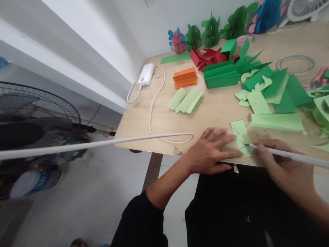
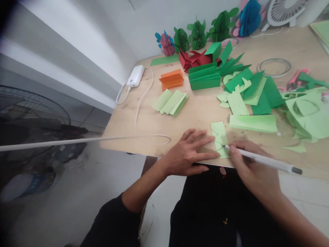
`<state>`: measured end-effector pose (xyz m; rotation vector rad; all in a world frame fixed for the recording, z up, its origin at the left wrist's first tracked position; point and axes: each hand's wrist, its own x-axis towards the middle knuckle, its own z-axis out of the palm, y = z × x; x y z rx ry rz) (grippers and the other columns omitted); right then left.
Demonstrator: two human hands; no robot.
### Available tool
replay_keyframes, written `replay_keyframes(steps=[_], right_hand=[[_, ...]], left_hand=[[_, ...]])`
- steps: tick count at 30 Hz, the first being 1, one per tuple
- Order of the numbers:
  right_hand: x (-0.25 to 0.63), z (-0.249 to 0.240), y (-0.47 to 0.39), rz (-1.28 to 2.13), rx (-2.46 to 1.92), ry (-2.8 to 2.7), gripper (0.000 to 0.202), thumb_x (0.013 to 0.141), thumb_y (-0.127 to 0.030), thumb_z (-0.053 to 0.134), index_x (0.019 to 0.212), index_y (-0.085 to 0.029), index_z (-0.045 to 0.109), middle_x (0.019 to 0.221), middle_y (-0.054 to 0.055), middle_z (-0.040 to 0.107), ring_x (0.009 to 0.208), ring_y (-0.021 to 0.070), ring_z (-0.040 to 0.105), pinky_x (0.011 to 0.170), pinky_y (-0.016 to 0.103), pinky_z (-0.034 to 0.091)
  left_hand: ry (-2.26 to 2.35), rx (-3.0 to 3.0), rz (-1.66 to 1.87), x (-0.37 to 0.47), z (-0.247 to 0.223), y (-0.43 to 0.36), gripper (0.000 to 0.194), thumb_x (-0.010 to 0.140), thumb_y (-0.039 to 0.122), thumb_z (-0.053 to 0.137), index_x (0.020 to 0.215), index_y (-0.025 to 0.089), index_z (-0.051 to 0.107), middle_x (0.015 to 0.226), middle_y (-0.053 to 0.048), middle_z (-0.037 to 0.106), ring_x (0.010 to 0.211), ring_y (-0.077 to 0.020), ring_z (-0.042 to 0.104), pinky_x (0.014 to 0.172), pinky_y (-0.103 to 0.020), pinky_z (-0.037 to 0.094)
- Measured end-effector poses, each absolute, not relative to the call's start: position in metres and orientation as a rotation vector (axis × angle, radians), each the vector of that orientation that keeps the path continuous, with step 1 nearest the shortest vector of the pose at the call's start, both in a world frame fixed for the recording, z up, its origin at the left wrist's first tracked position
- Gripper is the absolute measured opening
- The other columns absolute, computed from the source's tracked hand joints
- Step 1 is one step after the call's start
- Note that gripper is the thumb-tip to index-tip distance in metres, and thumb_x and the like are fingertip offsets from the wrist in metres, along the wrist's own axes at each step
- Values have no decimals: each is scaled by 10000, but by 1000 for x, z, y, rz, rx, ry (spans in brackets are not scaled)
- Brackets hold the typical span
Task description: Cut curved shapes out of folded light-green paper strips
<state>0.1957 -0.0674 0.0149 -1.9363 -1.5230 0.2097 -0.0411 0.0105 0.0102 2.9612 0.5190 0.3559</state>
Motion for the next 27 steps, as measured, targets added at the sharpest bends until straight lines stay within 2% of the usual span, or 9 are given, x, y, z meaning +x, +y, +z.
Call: replay_keyframes(steps=[18,27], right_hand=[[200,10,-70,123,-1848,-1631,488,934,-681,472,797,-271,697,714,36,704,615,204,608,568,341,393],[200,12,-71,117,-1842,-1651,475,947,-659,471,793,-266,690,721,30,701,649,197,619,600,335,397]], left_hand=[[527,2941,341,-41,10,11,448,1035,558,524,1434,398,648,1611,-37,525,1506,-329,411,1236,-542,292],[520,2935,337,-40,10,11,457,1031,559,530,1436,384,648,1613,-52,521,1504,-342,412,1229,-553,295]])
